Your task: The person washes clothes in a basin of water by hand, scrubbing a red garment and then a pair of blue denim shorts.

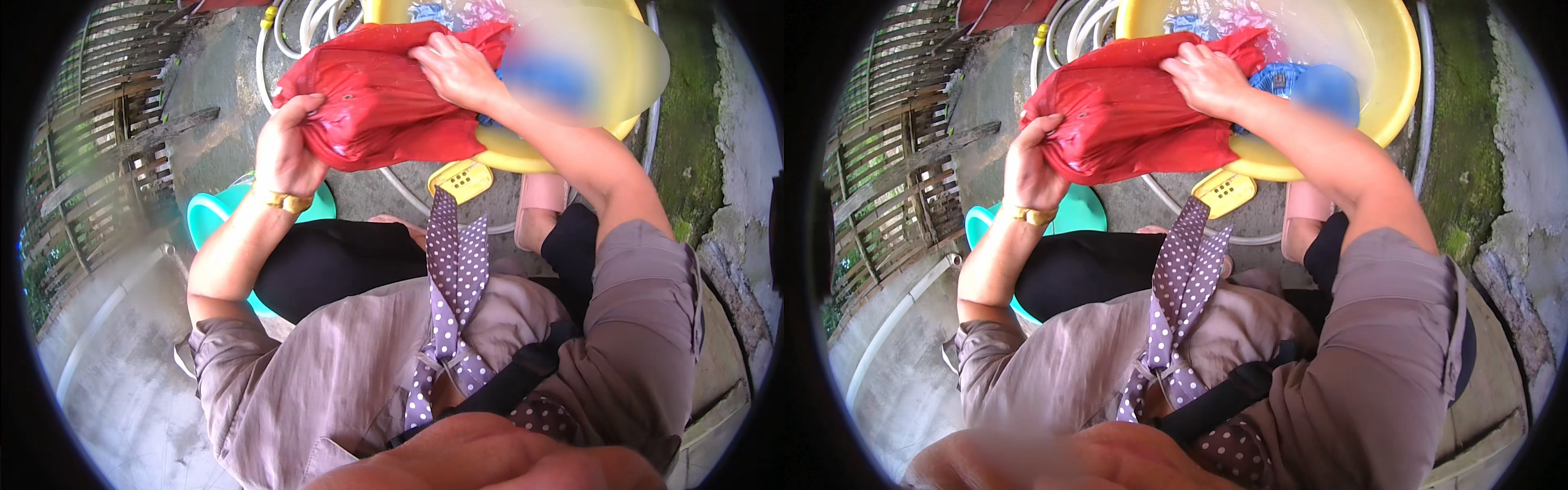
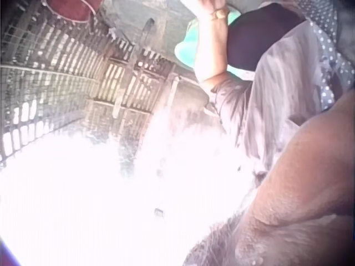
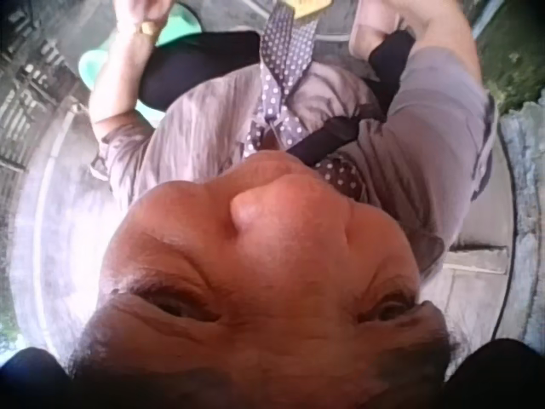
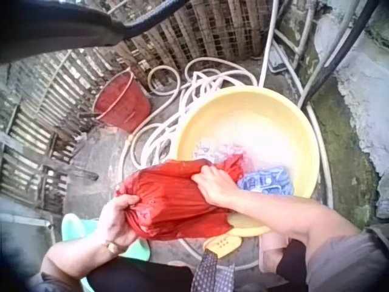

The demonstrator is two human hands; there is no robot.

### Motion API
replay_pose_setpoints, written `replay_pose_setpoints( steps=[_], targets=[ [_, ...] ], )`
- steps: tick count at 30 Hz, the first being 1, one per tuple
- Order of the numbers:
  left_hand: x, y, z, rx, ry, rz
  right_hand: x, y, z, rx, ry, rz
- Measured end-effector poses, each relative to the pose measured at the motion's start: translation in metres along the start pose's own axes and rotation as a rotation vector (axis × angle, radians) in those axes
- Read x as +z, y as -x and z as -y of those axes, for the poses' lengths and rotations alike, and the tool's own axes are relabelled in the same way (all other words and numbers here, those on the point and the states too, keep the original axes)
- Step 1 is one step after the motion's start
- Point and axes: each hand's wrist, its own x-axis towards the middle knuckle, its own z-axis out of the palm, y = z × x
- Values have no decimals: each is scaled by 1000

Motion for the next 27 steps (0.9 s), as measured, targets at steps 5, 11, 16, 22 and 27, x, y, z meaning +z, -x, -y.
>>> replay_pose_setpoints(
  steps=[5,11,16,22,27],
  targets=[
    [8,11,-24,46,124,122,-44,14,-59,138,145,139],
    [85,26,-29,75,192,404,-68,11,-109,712,-481,152],
    [170,32,-32,221,-257,338,-109,3,-105,919,-805,268],
    [190,-42,12,1332,384,799,-176,42,-49,1077,-909,562],
    [159,-3,-50,194,24,336,-185,11,-118,918,-530,1134]
  ],
)
